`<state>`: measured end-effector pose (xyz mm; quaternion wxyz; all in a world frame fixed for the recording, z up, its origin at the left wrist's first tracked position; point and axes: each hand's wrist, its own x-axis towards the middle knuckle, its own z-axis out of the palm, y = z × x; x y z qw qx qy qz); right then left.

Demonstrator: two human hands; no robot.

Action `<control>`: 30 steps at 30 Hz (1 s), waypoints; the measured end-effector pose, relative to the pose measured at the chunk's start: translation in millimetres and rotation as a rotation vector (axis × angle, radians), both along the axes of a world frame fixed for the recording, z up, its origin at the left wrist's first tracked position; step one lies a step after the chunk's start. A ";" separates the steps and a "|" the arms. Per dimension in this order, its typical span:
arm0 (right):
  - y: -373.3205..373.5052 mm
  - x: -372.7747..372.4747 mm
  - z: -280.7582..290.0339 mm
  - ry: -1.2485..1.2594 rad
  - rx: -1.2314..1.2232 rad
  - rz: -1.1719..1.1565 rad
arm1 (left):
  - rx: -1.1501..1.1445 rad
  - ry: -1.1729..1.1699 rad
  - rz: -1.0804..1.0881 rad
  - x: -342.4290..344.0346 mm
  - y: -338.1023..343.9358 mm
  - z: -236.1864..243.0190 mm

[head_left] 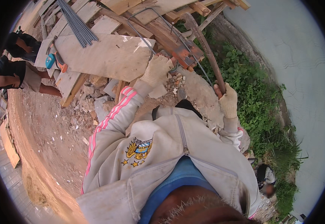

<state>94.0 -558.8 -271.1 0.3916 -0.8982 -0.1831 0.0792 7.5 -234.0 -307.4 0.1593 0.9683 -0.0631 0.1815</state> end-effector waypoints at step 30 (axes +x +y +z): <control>30.8 -26.4 -17.1 0.022 -0.051 -0.135 | 0.174 0.326 0.393 160.6 135.0 24.0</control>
